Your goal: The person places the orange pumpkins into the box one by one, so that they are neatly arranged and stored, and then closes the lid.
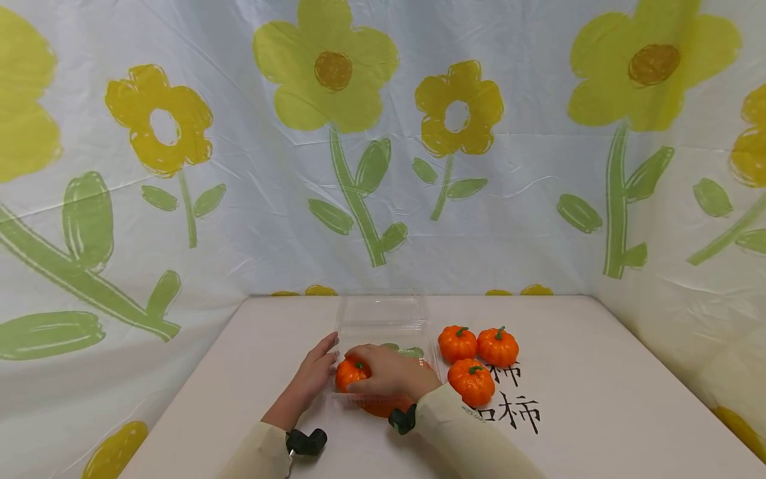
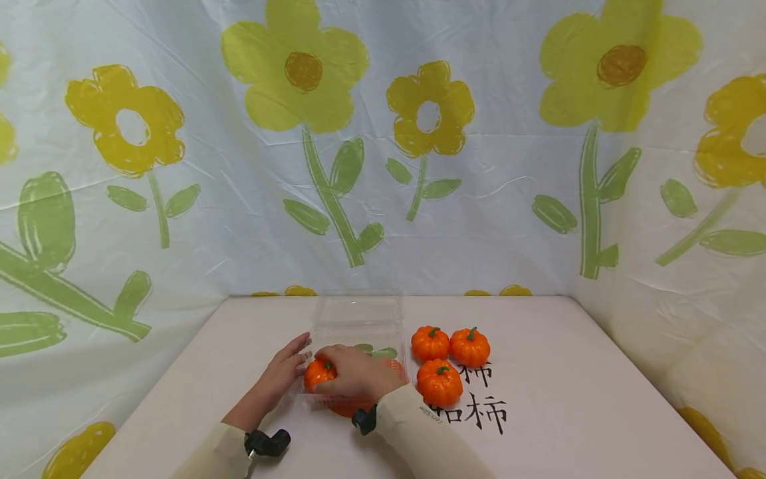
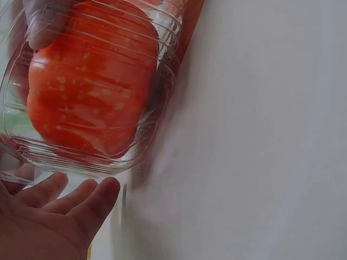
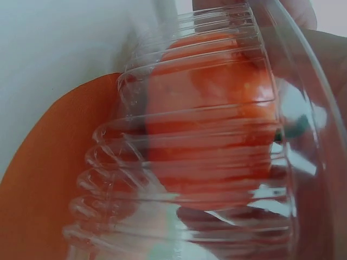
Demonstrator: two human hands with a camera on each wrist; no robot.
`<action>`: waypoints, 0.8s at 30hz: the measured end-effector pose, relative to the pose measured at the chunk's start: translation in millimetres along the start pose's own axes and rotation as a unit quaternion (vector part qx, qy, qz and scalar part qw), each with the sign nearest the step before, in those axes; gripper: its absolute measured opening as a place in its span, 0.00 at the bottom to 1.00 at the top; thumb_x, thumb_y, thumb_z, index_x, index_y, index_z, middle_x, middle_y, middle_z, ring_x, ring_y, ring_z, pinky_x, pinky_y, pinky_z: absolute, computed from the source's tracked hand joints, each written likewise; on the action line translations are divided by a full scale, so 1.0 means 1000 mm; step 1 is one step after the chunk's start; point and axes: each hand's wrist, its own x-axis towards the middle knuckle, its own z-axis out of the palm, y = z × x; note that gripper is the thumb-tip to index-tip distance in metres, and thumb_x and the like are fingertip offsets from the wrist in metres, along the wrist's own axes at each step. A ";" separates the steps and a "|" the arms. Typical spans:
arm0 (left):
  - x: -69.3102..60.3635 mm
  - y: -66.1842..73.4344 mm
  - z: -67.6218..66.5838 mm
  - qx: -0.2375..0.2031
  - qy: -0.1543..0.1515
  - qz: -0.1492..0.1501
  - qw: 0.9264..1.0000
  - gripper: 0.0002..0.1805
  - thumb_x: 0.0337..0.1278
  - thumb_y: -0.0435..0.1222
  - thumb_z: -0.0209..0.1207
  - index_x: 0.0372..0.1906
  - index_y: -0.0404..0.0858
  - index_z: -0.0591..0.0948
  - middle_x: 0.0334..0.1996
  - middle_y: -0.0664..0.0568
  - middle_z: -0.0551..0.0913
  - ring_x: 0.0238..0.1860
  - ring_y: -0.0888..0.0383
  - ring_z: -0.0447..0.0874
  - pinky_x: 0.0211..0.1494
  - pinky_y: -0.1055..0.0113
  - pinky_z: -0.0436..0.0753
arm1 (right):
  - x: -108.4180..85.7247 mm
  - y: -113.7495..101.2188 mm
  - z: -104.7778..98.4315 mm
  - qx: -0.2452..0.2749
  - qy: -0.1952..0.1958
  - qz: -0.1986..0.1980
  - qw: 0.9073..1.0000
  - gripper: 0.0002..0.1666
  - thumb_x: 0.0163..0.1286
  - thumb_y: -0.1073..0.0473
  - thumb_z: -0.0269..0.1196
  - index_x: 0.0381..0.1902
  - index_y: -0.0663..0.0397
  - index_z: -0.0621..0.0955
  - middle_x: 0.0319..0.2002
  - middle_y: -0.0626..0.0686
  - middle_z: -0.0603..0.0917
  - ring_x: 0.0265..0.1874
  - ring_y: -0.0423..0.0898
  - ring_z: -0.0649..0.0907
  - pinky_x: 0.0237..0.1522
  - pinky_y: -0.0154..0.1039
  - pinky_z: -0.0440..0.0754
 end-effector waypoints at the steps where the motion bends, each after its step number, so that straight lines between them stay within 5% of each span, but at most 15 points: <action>1: 0.000 0.000 0.000 0.000 0.000 -0.001 1.000 0.30 0.69 0.35 0.42 0.75 0.40 0.58 0.73 0.42 0.63 0.70 0.40 0.65 0.66 0.45 0.72 | 0.000 0.000 0.001 0.001 0.000 0.001 1.000 0.40 0.58 0.31 0.62 0.66 0.35 0.70 0.63 0.39 0.75 0.60 0.40 0.75 0.64 0.46 0.75; 24: 0.000 -0.001 0.000 -0.001 -0.003 0.003 1.000 0.30 0.69 0.34 0.42 0.74 0.38 0.59 0.72 0.40 0.63 0.71 0.40 0.63 0.67 0.45 0.72 | -0.010 -0.004 -0.007 0.004 -0.011 -0.008 1.000 0.39 0.60 0.32 0.60 0.67 0.38 0.70 0.64 0.42 0.74 0.62 0.43 0.74 0.65 0.48 0.73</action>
